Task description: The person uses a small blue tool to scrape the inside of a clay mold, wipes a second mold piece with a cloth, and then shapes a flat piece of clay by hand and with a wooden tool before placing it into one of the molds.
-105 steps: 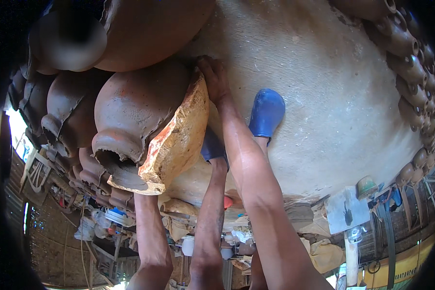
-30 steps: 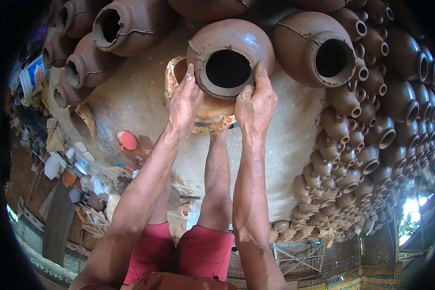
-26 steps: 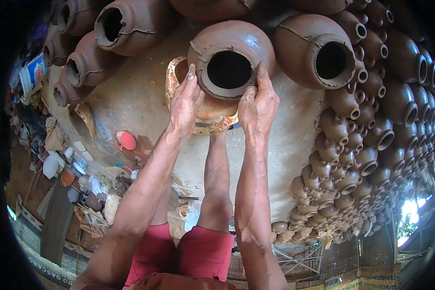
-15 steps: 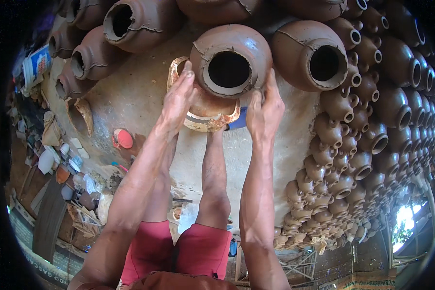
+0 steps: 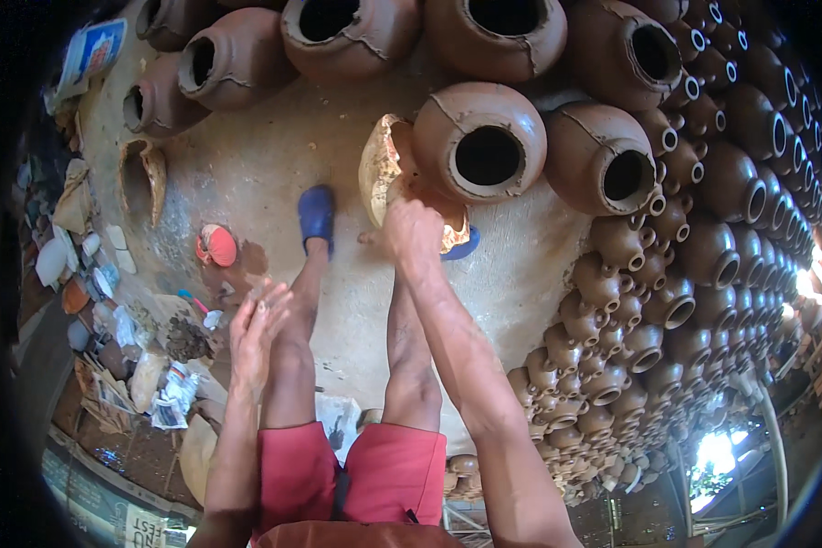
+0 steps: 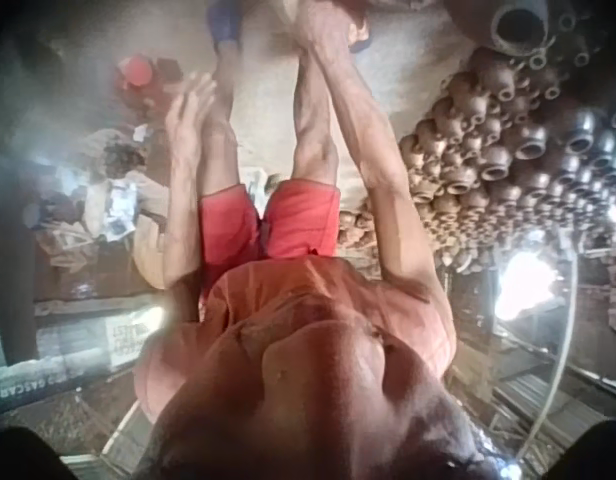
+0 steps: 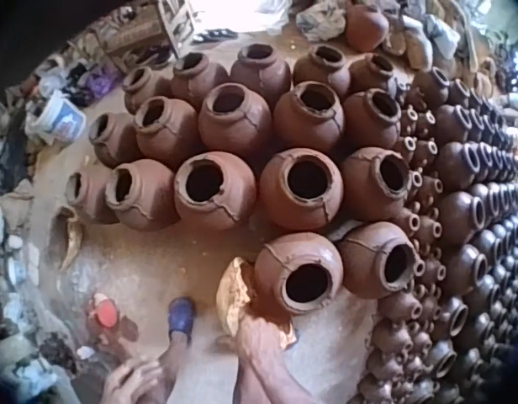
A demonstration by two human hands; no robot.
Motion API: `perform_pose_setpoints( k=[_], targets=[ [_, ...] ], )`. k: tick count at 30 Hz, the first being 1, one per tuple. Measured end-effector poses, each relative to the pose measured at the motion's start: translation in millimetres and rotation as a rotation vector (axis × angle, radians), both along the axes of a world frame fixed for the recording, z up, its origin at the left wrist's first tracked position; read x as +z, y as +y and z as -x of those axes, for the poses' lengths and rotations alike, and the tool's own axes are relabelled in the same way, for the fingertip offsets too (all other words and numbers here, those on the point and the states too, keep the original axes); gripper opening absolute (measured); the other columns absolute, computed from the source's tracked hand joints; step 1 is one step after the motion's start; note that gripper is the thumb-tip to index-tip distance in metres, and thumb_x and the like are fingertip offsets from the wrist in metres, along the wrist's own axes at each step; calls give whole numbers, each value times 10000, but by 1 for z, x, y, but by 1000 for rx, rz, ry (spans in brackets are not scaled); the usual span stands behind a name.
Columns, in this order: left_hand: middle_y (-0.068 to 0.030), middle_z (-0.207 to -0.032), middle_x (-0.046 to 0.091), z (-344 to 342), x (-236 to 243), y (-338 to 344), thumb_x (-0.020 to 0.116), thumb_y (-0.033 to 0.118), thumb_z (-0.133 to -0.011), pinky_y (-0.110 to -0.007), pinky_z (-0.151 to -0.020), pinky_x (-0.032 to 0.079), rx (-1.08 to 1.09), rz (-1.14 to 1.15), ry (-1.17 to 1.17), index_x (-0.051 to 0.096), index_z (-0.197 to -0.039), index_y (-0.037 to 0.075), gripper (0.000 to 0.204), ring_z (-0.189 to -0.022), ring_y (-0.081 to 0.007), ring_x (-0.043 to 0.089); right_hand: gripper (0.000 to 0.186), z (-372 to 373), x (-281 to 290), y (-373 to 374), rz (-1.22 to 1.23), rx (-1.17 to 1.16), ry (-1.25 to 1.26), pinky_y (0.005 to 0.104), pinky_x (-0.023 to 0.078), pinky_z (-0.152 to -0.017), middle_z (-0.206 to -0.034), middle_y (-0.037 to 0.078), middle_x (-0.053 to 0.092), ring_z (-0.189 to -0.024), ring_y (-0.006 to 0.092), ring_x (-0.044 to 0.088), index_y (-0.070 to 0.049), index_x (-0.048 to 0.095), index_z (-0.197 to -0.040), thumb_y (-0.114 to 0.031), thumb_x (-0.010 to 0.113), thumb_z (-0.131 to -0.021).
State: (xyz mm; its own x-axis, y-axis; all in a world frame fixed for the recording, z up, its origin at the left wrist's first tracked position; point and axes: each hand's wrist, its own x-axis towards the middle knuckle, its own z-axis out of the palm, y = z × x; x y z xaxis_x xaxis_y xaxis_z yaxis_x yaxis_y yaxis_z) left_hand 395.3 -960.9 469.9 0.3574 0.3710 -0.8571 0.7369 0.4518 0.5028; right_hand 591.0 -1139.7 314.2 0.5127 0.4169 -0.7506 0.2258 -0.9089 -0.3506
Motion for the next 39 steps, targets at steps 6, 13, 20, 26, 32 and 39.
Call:
perform_pose_setpoints(
  k=[6,13,20,26,32,39],
  targets=[
    [-143,-1432,608,76,-1,17,525,216,-1084,-359,-1085,476,-5,148,-22,441,-1518,-14,498,-1307,-242,609,507,3,-28,17,225,-111,144,493,584,-916,-1039,275,744,-1013,406,733,27,753,-1032,-348,815,-696],
    [-164,-1419,608,141,9,122,514,95,-1067,-343,-1109,459,76,178,-165,433,-1490,-76,464,-1328,-230,587,435,60,-10,66,64,48,43,493,564,-913,-1135,189,737,-1049,403,692,-94,720,-1189,-325,692,-821],
    [-146,-1373,639,276,29,269,560,139,-1065,-344,-1113,466,585,119,-107,504,-1462,-28,435,-1300,-205,593,496,124,86,211,-128,42,246,426,591,-848,-1135,170,753,-1067,338,724,-131,717,-1228,-260,782,-754],
    [-164,-1414,612,355,53,311,550,261,-1081,-390,-1132,447,862,84,35,478,-1487,-1,489,-1354,-256,565,594,168,152,379,74,283,420,435,574,-920,-1121,190,748,-1054,348,708,-84,707,-1228,-284,791,-675],
    [-148,-1445,591,324,71,338,631,308,-1037,-386,-1169,393,1242,138,-8,477,-1496,8,569,-1369,-247,543,572,215,230,579,-62,816,232,500,575,-918,-1104,252,728,-1053,433,696,-98,715,-1202,-344,784,-691],
    [-120,-1391,622,332,58,414,653,184,-1026,-317,-1142,415,1542,-87,64,524,-1452,-34,495,-1320,-183,557,540,229,253,739,-378,765,482,462,549,-971,-1190,218,716,-1092,384,691,-78,712,-1199,-234,822,-694]
  ],
)
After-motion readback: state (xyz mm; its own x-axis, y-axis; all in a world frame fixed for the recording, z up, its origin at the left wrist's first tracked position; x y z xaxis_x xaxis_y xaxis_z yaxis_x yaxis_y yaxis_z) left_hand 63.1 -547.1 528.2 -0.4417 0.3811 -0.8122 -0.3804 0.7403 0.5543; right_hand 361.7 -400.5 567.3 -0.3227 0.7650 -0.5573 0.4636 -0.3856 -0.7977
